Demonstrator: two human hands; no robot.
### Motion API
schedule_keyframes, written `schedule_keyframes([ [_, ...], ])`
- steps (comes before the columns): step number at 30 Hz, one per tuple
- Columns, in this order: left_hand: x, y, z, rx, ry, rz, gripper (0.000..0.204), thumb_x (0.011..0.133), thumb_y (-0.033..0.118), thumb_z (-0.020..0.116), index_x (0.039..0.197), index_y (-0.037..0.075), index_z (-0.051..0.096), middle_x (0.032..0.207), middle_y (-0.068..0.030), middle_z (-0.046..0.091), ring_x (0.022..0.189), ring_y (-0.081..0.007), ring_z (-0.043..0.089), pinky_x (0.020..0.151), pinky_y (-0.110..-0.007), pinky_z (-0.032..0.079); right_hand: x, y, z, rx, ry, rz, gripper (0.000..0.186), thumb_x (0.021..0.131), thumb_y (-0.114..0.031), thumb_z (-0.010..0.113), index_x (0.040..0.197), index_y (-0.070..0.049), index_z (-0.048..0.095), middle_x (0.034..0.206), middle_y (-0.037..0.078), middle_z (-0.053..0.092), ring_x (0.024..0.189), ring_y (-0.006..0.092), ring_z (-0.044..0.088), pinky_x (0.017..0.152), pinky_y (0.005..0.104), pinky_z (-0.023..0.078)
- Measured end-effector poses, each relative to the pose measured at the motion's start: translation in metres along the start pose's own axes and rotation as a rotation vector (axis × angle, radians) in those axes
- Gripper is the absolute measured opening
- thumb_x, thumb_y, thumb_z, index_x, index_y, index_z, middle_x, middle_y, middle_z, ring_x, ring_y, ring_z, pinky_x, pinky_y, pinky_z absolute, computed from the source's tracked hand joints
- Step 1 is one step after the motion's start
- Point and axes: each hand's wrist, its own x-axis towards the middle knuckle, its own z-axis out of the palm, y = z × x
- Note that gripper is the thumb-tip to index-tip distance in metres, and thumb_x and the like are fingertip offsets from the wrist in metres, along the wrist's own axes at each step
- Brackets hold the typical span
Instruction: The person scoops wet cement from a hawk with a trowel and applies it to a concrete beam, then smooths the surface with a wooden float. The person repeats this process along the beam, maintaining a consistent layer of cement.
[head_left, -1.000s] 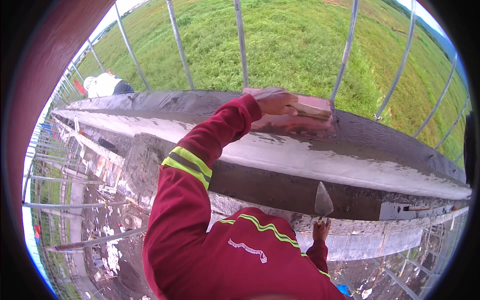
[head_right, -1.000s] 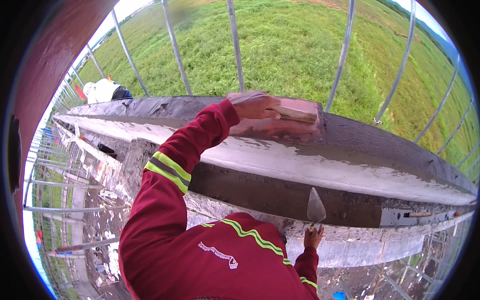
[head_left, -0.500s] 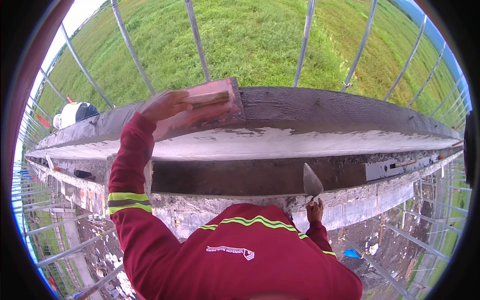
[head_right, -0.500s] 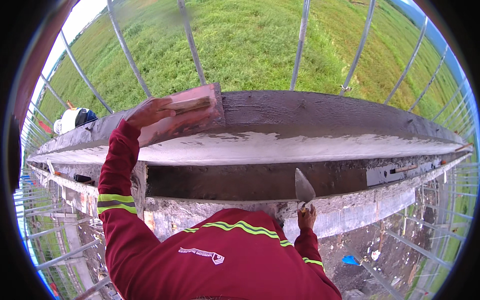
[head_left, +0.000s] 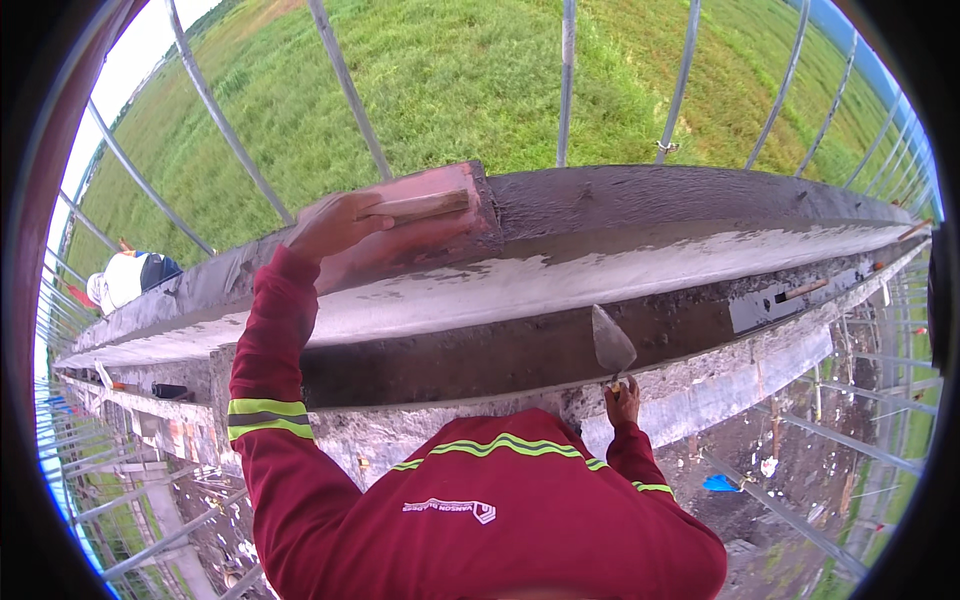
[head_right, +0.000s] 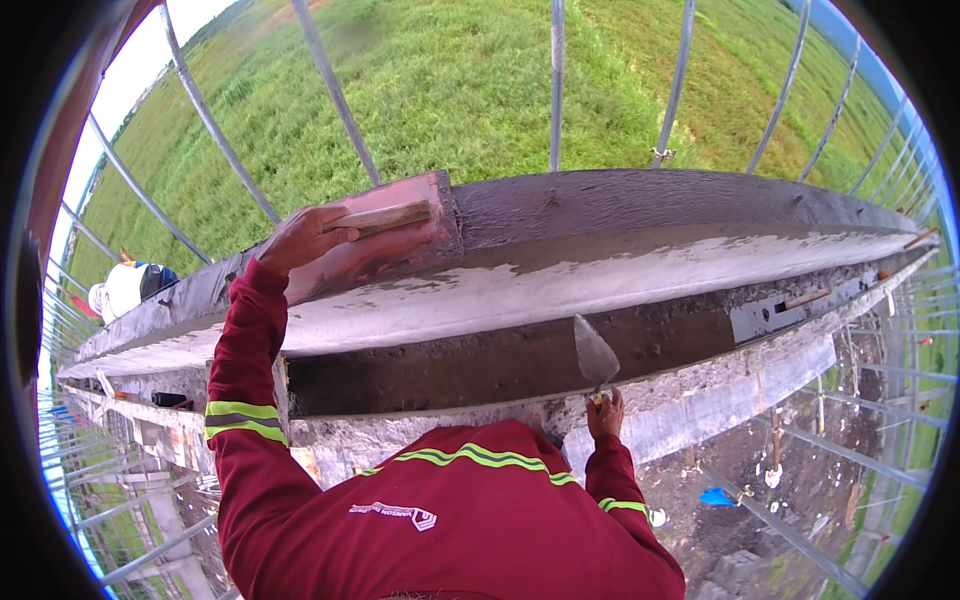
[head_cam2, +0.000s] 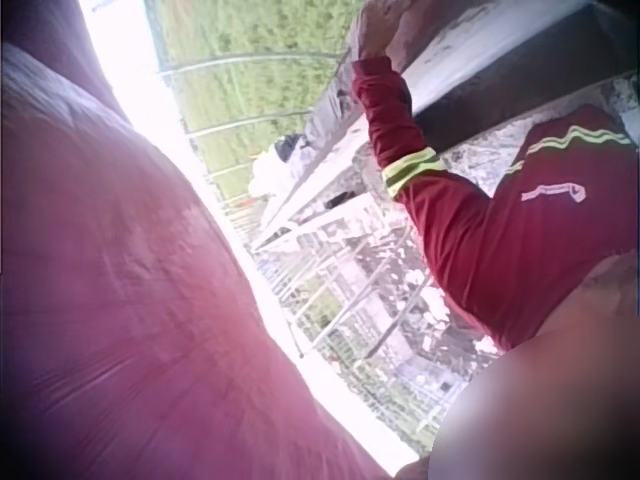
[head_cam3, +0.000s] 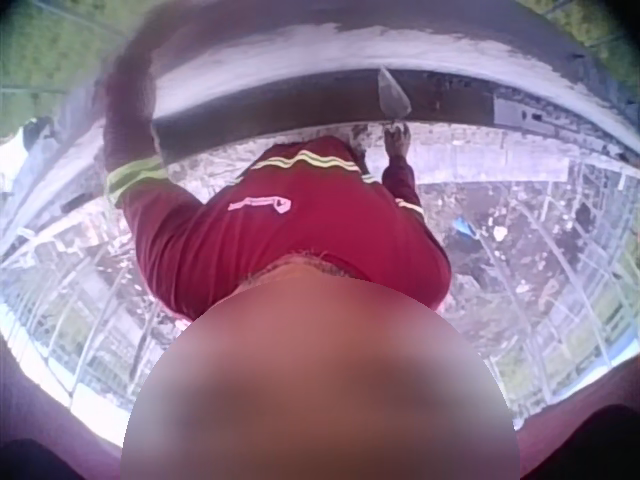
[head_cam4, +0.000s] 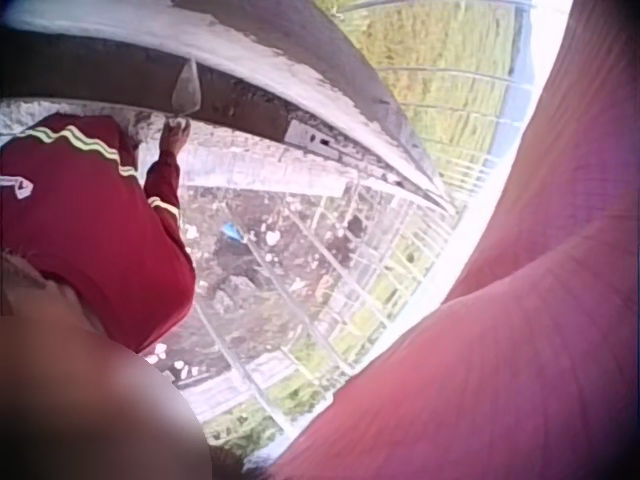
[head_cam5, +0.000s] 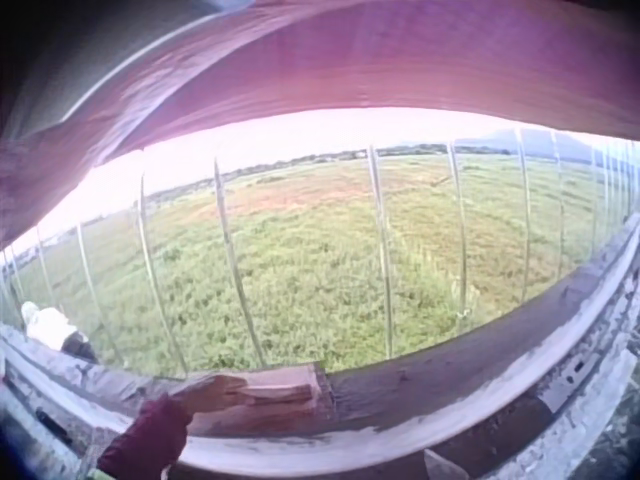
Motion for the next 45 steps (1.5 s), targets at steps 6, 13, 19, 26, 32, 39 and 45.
schedule_keyframes([
  [6, 0.076, 0.056, 0.041, 0.041, -0.104, 0.208, 0.039, 0.094, 0.04, 0.067, 0.098, 0.001, 0.063, 0.082, -0.0209, 0.063, 0.081, -0.0395, 0.065, 0.071, -0.045, 0.047, 0.006, -0.009, -0.004, 0.067, 0.021, 0.002, 0.046, 0.087, -0.036, 0.073, 0.105, 0.006, 0.067, 0.146, 0.022, 0.044, 0.136, 0.0419, 0.04, 0.112, 0.051, 0.034],
  [13, 0.087, 0.056, 0.057, -0.025, -0.035, 0.271, 0.038, 0.093, 0.041, 0.067, 0.099, 0.004, 0.064, 0.082, -0.0207, 0.064, 0.079, -0.0418, 0.064, 0.07, -0.048, 0.048, 0.009, -0.005, -0.008, 0.088, 0.048, 0.031, 0.046, 0.089, -0.034, 0.072, 0.102, 0.009, 0.063, 0.142, 0.027, 0.047, 0.132, 0.0444, 0.045, 0.109, 0.0517, 0.038],
  [19, 0.041, 0.017, 0.036, 0.065, -0.07, 0.071, 0.037, 0.094, 0.041, 0.066, 0.098, 0.004, 0.063, 0.081, -0.0216, 0.064, 0.078, -0.0414, 0.064, 0.068, -0.049, 0.048, 0.027, -0.004, -0.002, 0.132, 0.029, -0.091, 0.041, 0.09, -0.03, 0.07, 0.105, 0.007, 0.061, 0.146, 0.026, 0.044, 0.134, 0.0448, 0.043, 0.109, 0.0522, 0.039],
  [26, -0.071, -0.054, -0.005, 0.094, 0.101, -0.236, 0.044, 0.094, 0.039, 0.066, 0.113, -0.001, 0.066, 0.098, -0.023, 0.069, 0.091, -0.0369, 0.068, 0.08, -0.042, 0.051, 0.035, -0.015, 0.005, 0.105, -0.047, -0.097, 0.043, 0.091, -0.032, 0.07, 0.104, 0.008, 0.061, 0.146, 0.026, 0.044, 0.133, 0.045, 0.043, 0.109, 0.0522, 0.039],
  [32, -0.179, -0.085, -0.04, 0.123, 0.292, -0.548, 0.039, 0.097, 0.035, 0.064, 0.109, -0.001, 0.066, 0.078, -0.014, 0.064, 0.069, -0.0219, 0.062, 0.068, -0.039, 0.052, 0.044, -0.019, 0.0, 0.099, -0.081, -0.157, 0.046, 0.09, -0.034, 0.07, 0.11, 0.006, 0.063, 0.146, 0.026, 0.044, 0.135, 0.0432, 0.042, 0.112, 0.0503, 0.036],
  [39, -0.138, -0.028, -0.002, 0.248, 0.393, -0.482, 0.037, 0.099, 0.036, 0.06, 0.096, -0.002, 0.06, 0.074, -0.0229, 0.06, 0.06, -0.0337, 0.061, 0.059, -0.047, 0.049, 0.054, -0.008, 0.002, 0.064, -0.082, -0.21, 0.049, 0.091, -0.032, 0.071, 0.118, 0.007, 0.061, 0.141, 0.025, 0.049, 0.131, 0.0429, 0.046, 0.11, 0.049, 0.038],
  [45, -0.041, 0.064, 0.055, 0.117, 0.245, -0.263, 0.033, 0.095, 0.03, 0.064, 0.093, -0.002, 0.058, 0.087, -0.0305, 0.063, 0.087, -0.0499, 0.062, 0.073, -0.053, 0.049, 0.055, -0.009, 0.002, 0.124, -0.071, -0.264, 0.042, 0.088, -0.03, 0.072, 0.111, 0.004, 0.061, 0.126, 0.022, 0.055, 0.12, 0.0408, 0.052, 0.101, 0.0507, 0.043],
])
